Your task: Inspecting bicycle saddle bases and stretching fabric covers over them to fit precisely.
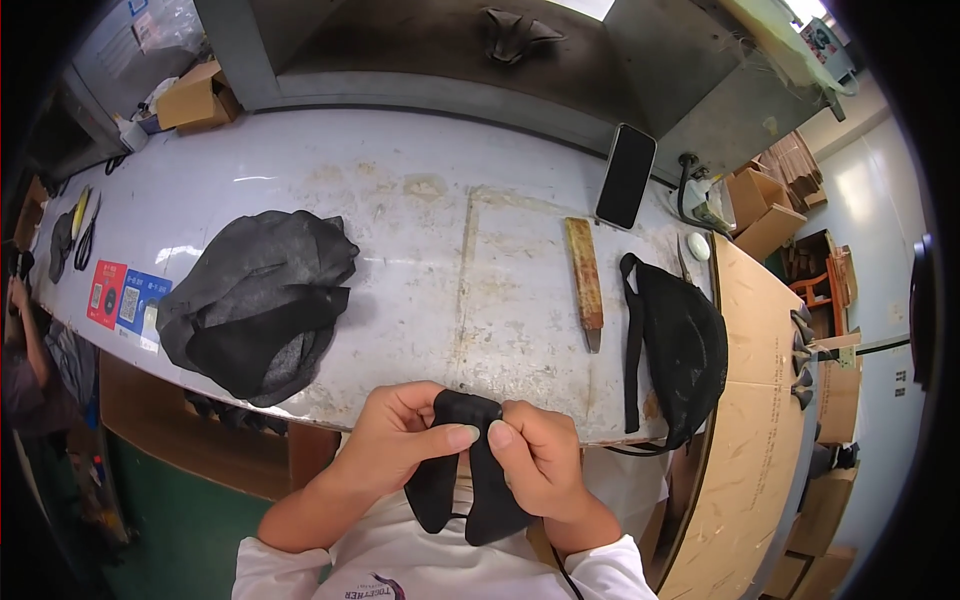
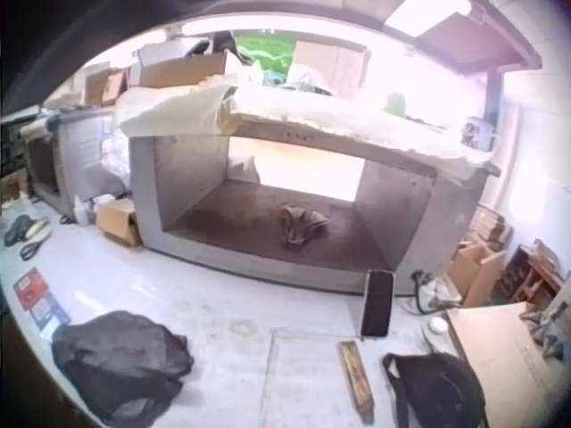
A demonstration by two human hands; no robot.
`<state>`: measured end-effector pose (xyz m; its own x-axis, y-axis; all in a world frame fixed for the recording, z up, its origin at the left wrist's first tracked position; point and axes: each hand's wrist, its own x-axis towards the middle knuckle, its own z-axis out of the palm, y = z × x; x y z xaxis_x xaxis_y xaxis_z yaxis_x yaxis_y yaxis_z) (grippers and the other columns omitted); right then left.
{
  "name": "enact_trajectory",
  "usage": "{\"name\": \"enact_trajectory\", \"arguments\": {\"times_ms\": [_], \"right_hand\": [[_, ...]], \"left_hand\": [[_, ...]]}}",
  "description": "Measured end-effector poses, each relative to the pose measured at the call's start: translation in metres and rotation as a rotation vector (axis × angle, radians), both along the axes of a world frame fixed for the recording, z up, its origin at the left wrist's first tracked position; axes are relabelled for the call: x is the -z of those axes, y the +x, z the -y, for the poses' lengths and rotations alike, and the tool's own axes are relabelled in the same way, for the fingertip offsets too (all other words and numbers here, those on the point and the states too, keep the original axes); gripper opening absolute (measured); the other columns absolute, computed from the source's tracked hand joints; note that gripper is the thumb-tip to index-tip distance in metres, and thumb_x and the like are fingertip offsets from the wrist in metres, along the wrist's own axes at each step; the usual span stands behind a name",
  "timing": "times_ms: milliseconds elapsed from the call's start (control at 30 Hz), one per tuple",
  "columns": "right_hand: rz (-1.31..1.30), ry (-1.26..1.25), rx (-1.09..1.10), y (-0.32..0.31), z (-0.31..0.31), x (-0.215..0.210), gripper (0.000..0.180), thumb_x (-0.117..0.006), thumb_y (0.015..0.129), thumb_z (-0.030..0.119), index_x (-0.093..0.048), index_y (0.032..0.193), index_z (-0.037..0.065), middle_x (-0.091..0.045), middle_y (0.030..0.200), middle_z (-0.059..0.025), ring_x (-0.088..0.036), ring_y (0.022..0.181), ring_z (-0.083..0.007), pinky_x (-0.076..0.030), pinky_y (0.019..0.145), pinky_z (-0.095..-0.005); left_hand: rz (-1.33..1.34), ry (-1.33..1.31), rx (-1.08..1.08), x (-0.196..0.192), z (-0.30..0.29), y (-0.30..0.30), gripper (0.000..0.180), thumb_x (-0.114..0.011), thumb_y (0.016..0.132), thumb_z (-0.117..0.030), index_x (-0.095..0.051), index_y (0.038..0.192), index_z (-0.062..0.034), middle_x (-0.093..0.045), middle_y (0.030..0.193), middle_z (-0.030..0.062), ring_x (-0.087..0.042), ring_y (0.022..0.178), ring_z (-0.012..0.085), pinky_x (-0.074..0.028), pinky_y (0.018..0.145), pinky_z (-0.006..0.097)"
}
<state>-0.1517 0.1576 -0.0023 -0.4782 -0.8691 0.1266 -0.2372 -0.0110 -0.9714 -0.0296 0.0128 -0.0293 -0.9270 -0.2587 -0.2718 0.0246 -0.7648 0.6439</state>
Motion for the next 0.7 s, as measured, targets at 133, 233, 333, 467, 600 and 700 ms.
{"name": "enact_trajectory", "arguments": {"times_ms": [133,233,333,467,600,700], "right_hand": [[0.231,0.016,0.089,0.015,0.001,0.011,0.026,-0.052,0.101,0.015,-0.052,0.078,0.003,-0.052,0.063,-0.0014,-0.045,0.055,-0.0094,-0.038,0.051,-0.0271],[0.304,-0.042,0.174,0.019,-0.002,0.019,0.027,-0.052,0.101,0.016,-0.052,0.078,0.003,-0.054,0.063,0.0005,-0.046,0.057,-0.0075,-0.039,0.051,-0.0257],[0.582,0.010,0.153,0.013,-0.012,0.028,0.025,-0.055,0.100,0.017,-0.056,0.079,0.003,-0.054,0.063,0.0034,-0.046,0.059,-0.0038,-0.037,0.052,-0.0227],[0.358,0.042,-0.125,0.004,-0.011,0.019,0.024,-0.057,0.100,0.020,-0.065,0.087,0.001,-0.055,0.067,0.0049,-0.045,0.063,-0.0021,-0.036,0.054,-0.0216],[0.905,0.068,0.032,0.017,-0.013,0.018,0.039,-0.064,0.095,0.033,-0.067,0.093,-0.006,-0.065,0.076,-0.0071,-0.058,0.066,-0.0114,-0.045,0.060,-0.0260],[0.882,0.069,0.098,0.022,-0.015,0.022,0.039,-0.062,0.096,0.033,-0.067,0.095,-0.006,-0.065,0.076,-0.0076,-0.059,0.067,-0.0127,-0.045,0.059,-0.0267]], "left_hand": [[-0.061,0.174,0.139,0.007,0.006,-0.005,0.019,-0.069,0.087,-0.002,-0.065,0.105,0.0043,-0.070,0.090,0.0096,-0.067,0.077,0.0139,-0.055,0.071,0.027],[-0.076,0.415,0.229,0.010,0.003,-0.011,0.020,-0.068,0.088,-0.003,-0.064,0.106,0.0044,-0.069,0.090,0.0103,-0.067,0.076,0.0146,-0.056,0.071,0.028],[-0.008,0.274,0.086,0.008,-0.002,-0.012,0.020,-0.073,0.085,-0.005,-0.065,0.101,0.0028,-0.070,0.089,0.0095,-0.067,0.078,0.0145,-0.055,0.072,0.028],[0.000,0.156,0.010,0.010,-0.004,-0.014,0.018,-0.072,0.085,-0.006,-0.066,0.101,0.0019,-0.070,0.089,0.0083,-0.067,0.078,0.0136,-0.055,0.071,0.028],[-0.048,0.179,-0.008,0.007,-0.004,-0.014,0.014,-0.069,0.088,-0.004,-0.065,0.100,0.0029,-0.069,0.084,0.0094,-0.066,0.073,0.0149,-0.055,0.069,0.029],[-0.035,0.196,-0.021,0.007,-0.004,-0.015,0.013,-0.069,0.088,-0.004,-0.065,0.099,0.0024,-0.069,0.084,0.0087,-0.066,0.073,0.0144,-0.055,0.068,0.028]]}}
